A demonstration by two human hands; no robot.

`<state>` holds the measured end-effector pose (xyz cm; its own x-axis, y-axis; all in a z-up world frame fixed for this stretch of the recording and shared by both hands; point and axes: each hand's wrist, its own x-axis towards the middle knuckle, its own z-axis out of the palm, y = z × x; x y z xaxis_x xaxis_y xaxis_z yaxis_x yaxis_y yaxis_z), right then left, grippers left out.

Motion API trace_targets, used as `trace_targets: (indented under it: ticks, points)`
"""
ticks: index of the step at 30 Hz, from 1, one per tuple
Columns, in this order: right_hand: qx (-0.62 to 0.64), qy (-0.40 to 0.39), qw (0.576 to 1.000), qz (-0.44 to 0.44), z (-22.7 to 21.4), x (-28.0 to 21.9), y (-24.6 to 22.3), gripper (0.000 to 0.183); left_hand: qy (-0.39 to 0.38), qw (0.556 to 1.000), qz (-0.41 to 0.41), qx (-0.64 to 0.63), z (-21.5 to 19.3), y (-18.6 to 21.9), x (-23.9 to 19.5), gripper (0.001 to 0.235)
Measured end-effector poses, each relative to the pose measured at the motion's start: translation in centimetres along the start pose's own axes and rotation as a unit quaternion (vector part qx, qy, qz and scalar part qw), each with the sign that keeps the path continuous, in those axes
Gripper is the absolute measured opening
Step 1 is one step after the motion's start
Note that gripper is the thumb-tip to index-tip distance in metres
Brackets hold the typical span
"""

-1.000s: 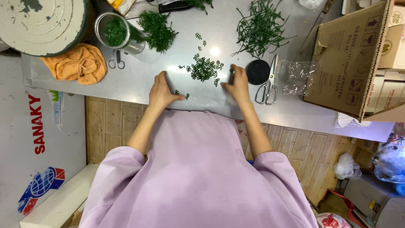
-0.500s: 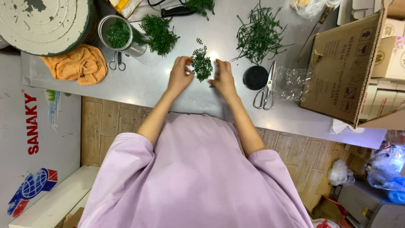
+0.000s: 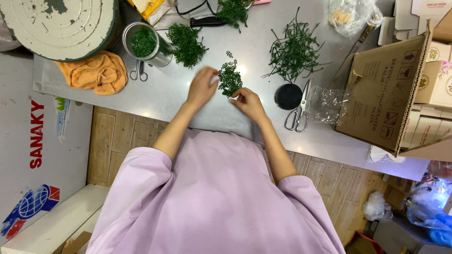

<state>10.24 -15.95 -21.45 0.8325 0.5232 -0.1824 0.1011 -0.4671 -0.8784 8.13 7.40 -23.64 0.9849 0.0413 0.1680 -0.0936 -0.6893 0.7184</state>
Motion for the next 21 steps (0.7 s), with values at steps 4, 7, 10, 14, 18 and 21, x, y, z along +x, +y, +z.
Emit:
trace_targets:
  ticks: [4,7,10,14,18,21]
  points:
    - [0.007,-0.002,1.000,0.018,-0.4,-0.3,-0.7,0.015,0.129,0.971,0.045,0.198,-3.1,-0.6,3.7,0.035]
    - [0.018,0.007,0.999,0.025,-0.7,-1.3,-0.8,0.015,0.105,0.967,-0.011,0.231,-3.7,-2.3,5.1,0.039]
    - [0.024,0.007,0.999,0.039,-0.5,-2.3,-1.0,0.014,0.045,0.979,-0.082,0.181,-3.1,-4.2,5.2,0.037]
    - [0.024,-0.005,0.998,0.058,0.2,-2.4,-1.9,0.015,0.049,0.988,-0.095,0.108,-2.9,-6.1,5.5,0.034]
    - [0.067,-0.006,0.998,0.008,1.7,1.3,-3.0,0.020,0.031,0.987,-0.155,-0.031,-3.2,-7.6,5.6,0.034]
    - [0.159,-0.017,0.987,0.023,3.7,7.3,-3.9,0.036,0.035,0.983,-0.160,-0.083,-3.7,-7.8,5.5,0.034]
